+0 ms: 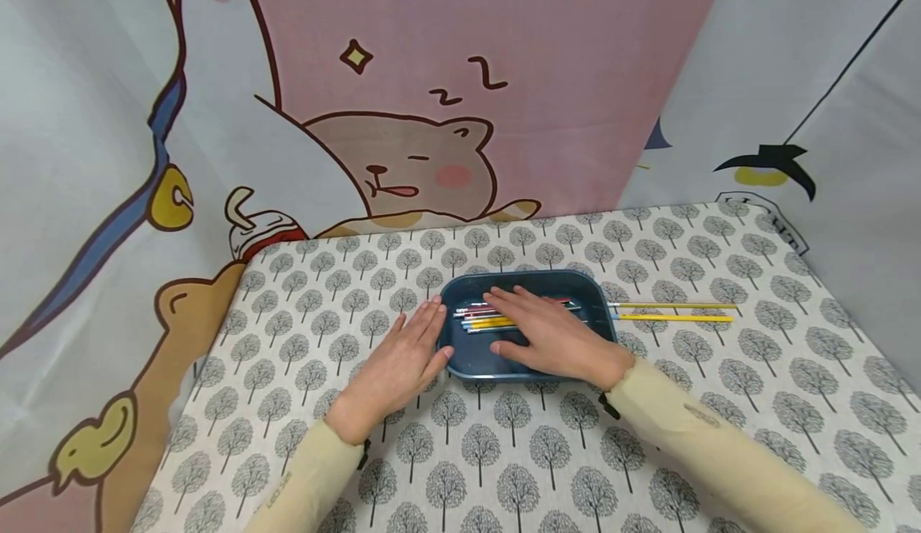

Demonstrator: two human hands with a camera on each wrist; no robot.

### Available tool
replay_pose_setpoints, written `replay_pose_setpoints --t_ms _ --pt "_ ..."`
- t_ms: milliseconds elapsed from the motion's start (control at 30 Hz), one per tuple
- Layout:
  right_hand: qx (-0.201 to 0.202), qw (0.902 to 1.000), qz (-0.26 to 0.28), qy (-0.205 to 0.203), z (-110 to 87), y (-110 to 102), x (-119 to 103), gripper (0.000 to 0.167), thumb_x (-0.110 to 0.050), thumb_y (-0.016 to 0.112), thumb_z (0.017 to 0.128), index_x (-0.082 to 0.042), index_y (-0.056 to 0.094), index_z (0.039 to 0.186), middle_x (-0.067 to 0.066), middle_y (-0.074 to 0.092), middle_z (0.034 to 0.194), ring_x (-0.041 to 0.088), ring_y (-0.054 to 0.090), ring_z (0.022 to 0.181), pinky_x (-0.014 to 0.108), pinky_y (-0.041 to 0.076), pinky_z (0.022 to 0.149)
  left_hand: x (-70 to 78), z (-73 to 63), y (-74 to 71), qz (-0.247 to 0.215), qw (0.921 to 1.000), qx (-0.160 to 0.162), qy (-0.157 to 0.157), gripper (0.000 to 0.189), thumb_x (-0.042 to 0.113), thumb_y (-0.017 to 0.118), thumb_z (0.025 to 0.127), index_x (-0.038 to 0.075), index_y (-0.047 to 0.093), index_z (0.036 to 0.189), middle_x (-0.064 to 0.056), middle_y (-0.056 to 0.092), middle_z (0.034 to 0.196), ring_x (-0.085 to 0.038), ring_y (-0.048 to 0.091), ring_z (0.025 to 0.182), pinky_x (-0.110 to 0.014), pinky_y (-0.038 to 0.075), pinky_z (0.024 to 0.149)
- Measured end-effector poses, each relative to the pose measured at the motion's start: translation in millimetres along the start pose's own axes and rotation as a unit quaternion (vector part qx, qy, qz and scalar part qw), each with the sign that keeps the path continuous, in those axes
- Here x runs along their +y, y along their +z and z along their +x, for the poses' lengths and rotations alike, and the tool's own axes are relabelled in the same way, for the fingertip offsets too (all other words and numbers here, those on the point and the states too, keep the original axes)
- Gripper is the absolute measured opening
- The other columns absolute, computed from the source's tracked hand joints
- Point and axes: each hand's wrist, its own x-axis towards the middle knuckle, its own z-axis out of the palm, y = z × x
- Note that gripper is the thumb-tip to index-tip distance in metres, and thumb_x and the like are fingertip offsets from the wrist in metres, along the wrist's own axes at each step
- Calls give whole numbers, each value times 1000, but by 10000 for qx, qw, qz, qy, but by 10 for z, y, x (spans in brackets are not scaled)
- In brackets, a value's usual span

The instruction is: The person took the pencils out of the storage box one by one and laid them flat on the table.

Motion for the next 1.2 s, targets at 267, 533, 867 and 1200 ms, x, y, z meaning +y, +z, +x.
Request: replay_pose_setpoints --t_ms 267,533,867,1200 --pt "-248 9996 90 -25 73 82 -3 67 -42 67 101 -15 45 158 13 43 161 41 36 149 61 33 119 -8 -2 0 -25 10000 -74 -30 69 47 32 113 -1 27 162 -17 24 169 -32 26 155 -58 28 122" --pt "-322 9991 258 -92 102 144 9 62 -36 68 101 -12 50 155 11 52 155 32 49 142 53 39 117 -5 -2 -2 -53 9999 -133 -48 69 47 31 113 0 26 162 -15 21 169 -31 24 156 -57 25 123" --pt "-375 9991 210 16 131 187 51 58 -36 68 102 -9 54 152 13 56 151 35 50 140 54 40 116 -4 2 -1 -28 9998 -180 -87 69 48 30 112 0 25 162 -15 20 170 -31 24 156 -56 24 124" --pt "-343 9994 84 -29 153 207 65 53 -32 70 101 -8 59 146 13 59 146 35 53 137 54 41 115 -1 -1 -2 -19 9998 -155 -77 69 47 31 113 0 26 162 -16 21 169 -31 24 155 -57 24 124"
